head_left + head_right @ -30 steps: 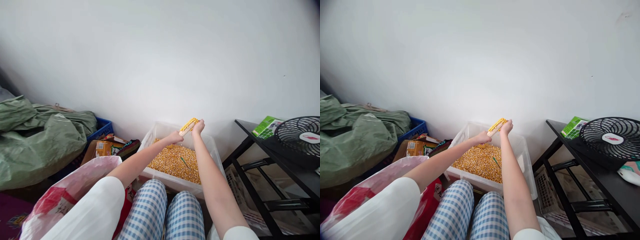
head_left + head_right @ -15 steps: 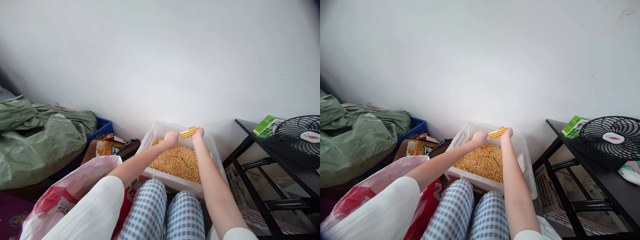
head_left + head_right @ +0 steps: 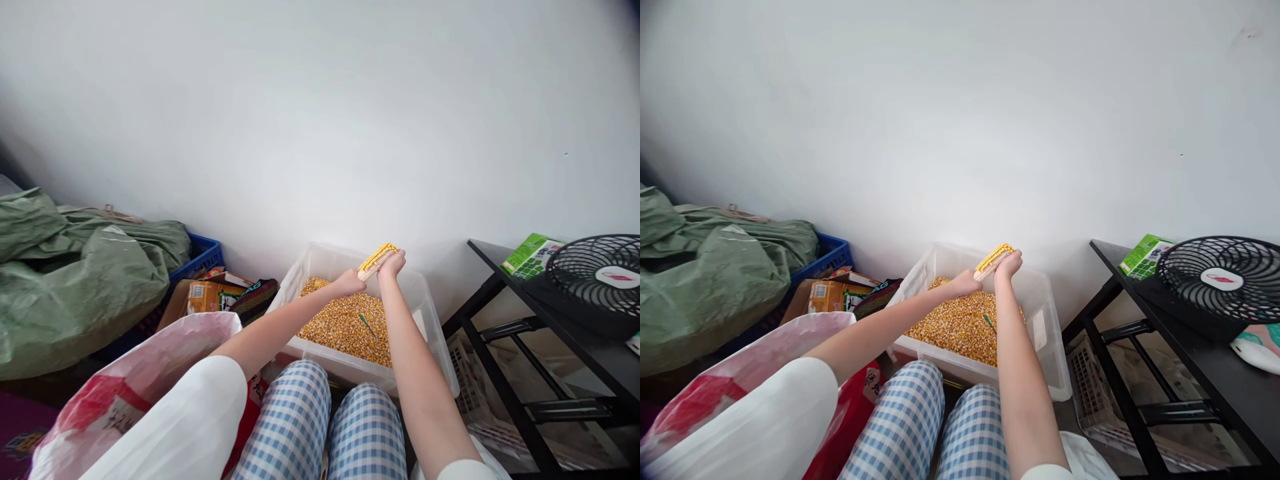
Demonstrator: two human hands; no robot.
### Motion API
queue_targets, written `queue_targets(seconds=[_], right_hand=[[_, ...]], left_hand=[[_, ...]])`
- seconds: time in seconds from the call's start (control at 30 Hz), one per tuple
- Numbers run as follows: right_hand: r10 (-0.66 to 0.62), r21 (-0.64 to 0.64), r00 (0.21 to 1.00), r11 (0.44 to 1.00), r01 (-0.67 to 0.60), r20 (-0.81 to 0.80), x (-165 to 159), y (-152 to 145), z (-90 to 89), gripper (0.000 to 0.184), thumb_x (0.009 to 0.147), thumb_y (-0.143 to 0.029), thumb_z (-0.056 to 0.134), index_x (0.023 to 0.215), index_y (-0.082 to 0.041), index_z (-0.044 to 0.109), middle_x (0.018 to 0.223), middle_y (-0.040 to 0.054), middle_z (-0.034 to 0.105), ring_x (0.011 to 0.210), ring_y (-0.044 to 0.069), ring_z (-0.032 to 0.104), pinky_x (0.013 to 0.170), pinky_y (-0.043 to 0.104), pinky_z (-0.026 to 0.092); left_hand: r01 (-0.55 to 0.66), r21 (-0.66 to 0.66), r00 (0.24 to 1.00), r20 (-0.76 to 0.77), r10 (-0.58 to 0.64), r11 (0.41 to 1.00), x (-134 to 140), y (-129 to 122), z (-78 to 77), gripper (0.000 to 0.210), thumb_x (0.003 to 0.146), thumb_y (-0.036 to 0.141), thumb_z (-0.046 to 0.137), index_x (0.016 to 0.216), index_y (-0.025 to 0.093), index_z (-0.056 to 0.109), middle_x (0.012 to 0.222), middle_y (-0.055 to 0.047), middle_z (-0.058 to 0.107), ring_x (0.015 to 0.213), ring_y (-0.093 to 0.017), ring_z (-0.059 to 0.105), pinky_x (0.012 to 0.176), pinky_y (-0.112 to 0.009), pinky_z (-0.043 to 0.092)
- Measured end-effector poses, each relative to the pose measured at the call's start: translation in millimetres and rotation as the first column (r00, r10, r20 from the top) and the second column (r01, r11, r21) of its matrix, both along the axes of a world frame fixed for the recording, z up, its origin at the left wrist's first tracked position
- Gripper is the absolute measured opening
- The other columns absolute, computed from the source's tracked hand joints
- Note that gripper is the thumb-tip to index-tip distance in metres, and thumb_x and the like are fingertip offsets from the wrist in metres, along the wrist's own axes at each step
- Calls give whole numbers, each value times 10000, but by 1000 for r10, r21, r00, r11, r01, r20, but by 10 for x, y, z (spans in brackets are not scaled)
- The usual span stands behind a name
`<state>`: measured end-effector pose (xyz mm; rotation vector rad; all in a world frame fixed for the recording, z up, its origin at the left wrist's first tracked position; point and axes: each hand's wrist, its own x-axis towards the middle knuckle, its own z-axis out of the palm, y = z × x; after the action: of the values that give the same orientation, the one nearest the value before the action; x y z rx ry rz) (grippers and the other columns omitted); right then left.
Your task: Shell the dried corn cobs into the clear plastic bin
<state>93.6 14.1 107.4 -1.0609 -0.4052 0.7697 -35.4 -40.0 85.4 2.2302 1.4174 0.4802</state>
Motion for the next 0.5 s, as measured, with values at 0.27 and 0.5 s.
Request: queue_targets(seconds=[0.27, 0.5], right_hand=[[242, -112, 917, 951, -289, -316, -142, -35, -23, 514, 783, -603, 24, 716, -227, 367, 574, -7, 478, 488, 133, 531, 433, 285, 461], [95, -108, 995, 990, -96, -13, -171, -79, -276, 503, 760, -672, 228, 674, -213, 416, 485, -15, 475, 456, 146, 525, 404, 257, 435]], left_hand=[[-208, 153, 966, -123, 227, 966, 115, 35, 7, 301, 785, 79, 386, 1052, 71, 525, 918, -186, 625, 917, -266, 595, 778, -388, 449], [-120, 84, 979, -155, 132, 989, 146, -1, -210, 161, 735, 161, 503, 848, 127, 613, 839, -119, 654, 800, -221, 627, 679, -275, 470]])
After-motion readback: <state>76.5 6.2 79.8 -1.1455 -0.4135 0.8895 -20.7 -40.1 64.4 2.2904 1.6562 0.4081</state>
